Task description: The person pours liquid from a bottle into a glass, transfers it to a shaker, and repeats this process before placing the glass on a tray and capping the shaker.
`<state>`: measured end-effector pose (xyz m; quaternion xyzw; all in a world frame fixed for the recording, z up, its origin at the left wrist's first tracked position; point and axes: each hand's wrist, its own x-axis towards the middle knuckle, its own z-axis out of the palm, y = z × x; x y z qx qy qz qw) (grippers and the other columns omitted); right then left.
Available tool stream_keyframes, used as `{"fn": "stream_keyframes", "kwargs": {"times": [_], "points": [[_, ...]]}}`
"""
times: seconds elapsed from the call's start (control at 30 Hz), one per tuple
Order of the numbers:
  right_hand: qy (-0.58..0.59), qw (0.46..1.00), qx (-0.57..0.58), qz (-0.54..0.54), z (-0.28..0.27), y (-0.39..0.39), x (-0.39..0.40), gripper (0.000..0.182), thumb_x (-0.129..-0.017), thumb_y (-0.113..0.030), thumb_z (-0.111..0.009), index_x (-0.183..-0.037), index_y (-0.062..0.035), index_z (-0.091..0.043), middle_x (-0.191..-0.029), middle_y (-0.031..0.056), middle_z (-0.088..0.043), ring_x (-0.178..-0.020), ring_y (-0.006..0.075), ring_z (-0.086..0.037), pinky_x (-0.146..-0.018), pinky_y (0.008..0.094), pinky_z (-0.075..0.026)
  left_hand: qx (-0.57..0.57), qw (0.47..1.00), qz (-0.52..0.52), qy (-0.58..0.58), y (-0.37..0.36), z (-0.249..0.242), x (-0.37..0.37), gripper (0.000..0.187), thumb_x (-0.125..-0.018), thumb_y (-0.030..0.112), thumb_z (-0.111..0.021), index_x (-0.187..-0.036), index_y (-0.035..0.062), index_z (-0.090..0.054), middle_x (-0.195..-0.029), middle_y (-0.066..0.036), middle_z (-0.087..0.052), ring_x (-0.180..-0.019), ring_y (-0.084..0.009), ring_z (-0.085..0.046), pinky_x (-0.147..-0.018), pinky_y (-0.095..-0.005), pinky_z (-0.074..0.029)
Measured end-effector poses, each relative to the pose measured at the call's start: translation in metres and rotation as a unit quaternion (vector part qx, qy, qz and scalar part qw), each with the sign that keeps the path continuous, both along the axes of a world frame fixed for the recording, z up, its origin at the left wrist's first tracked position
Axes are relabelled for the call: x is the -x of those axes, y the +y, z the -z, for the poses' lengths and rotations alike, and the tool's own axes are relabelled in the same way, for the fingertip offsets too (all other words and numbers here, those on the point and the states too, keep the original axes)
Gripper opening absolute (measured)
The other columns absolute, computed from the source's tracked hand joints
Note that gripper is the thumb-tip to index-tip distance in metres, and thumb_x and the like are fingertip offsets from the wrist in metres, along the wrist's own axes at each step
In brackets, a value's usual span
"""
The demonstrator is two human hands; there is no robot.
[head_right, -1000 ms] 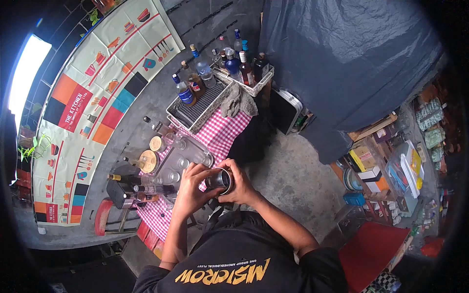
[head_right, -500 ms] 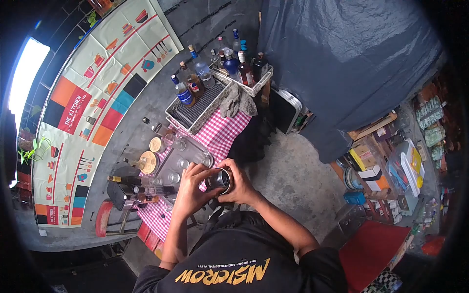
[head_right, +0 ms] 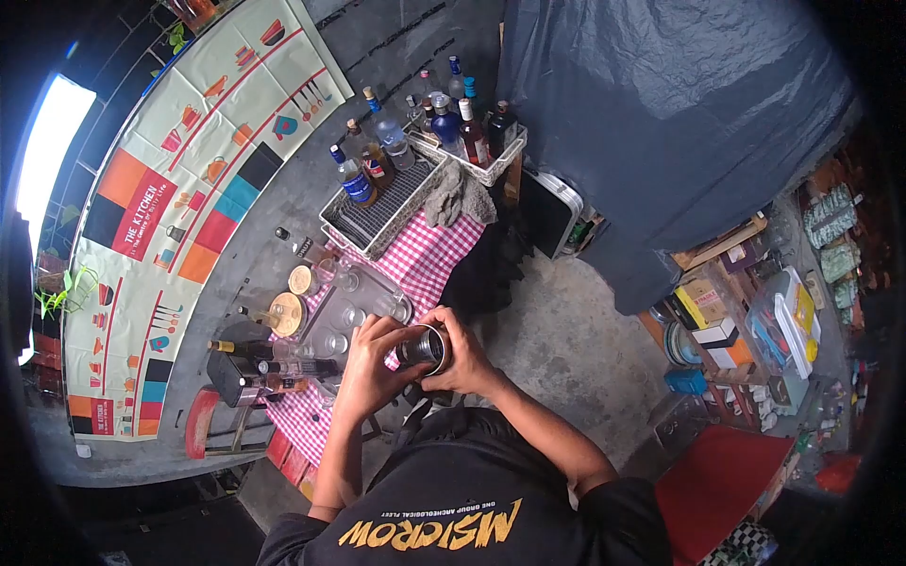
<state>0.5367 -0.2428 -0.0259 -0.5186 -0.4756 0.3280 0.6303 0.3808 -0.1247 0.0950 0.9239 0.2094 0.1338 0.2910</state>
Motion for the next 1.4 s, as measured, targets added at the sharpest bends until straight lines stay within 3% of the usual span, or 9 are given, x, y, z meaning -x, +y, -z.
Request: {"fn": "stream_keyframes", "kwargs": {"times": [0.4,0.5,0.6,0.7,1.33,1.4], "points": [[0.013,1.0,-0.002,-0.003,0.0006,0.0003,0.0013,0.092,-0.06,-0.003,-0.096,-0.139,-0.0061,-0.051,-0.133,0.0101,-0.06,-0.126,0.021,-0.065,-0.111,0.0378,-0.053,-0.001,1.0,-0.003,0.011,-0.0001,-0.0002,0.0004,0.06,-0.068,0.016,-0.098,-0.126,0.006,-0.083,-0.109,-0.007,-0.073,-0.106,-0.0298,-0.062,-0.1,-0.0449,-0.05],[0.012,1.0,0.0,0.0,0.0057,0.0014,0.0014,0.096,-0.059,-0.012,-0.099,-0.142,-0.0047,-0.051,-0.133,0.0135,-0.061,-0.127,0.0276,-0.064,-0.11,0.0418,-0.053,0.0,1.0,-0.005,0.014,-0.0002,-0.0005,0.0003,0.06,-0.068,0.016,-0.098,-0.126,0.0063,-0.083,-0.109,-0.007,-0.073,-0.106,-0.0297,-0.062,-0.101,-0.0448,-0.05],[0.007,1.0,0.003,-0.002,0.0041,0.0014,0.001,0.097,-0.058,-0.013,-0.099,-0.142,-0.0047,-0.051,-0.133,0.0136,-0.061,-0.127,0.0274,-0.064,-0.11,0.0418,-0.053,-0.002,1.0,-0.005,0.017,-0.0004,-0.0019,0.0001,0.06,-0.068,0.016,-0.098,-0.126,0.0063,-0.083,-0.11,-0.007,-0.073,-0.106,-0.0296,-0.062,-0.101,-0.0448,-0.05],[-0.01,1.0,0.003,-0.001,-0.001,0.0011,0.0001,0.093,-0.059,-0.004,-0.097,-0.139,-0.0057,-0.051,-0.134,0.0099,-0.059,-0.126,0.0211,-0.065,-0.111,0.0376,-0.054,-0.01,1.0,-0.006,0.018,-0.0002,-0.002,0.0002,0.06,-0.068,0.017,-0.098,-0.125,0.0061,-0.083,-0.109,-0.007,-0.073,-0.105,-0.0295,-0.062,-0.1,-0.0446,-0.05],[-0.002,1.0,0.004,-0.007,0.0032,0.0023,0.0018,0.091,-0.06,-0.003,-0.095,-0.14,-0.0058,-0.05,-0.133,0.0095,-0.059,-0.126,0.0203,-0.065,-0.11,0.037,-0.053,-0.016,1.0,0.002,0.006,0.0014,0.0032,0.0027,0.055,-0.072,0.022,-0.097,-0.124,0.009,-0.083,-0.104,-0.005,-0.067,-0.104,-0.0283,-0.059,-0.093,-0.0452,-0.047],[-0.007,1.0,0.005,-0.004,0.0016,0.0021,0.0023,0.091,-0.06,-0.003,-0.095,-0.14,-0.0057,-0.051,-0.133,0.0094,-0.058,-0.126,0.0204,-0.064,-0.11,0.0369,-0.053,-0.011,1.0,-0.005,0.023,0.0001,0.0005,0.0023,0.058,-0.07,0.02,-0.097,-0.124,0.0069,-0.083,-0.107,-0.006,-0.07,-0.106,-0.0294,-0.061,-0.098,-0.045,-0.048]]}}
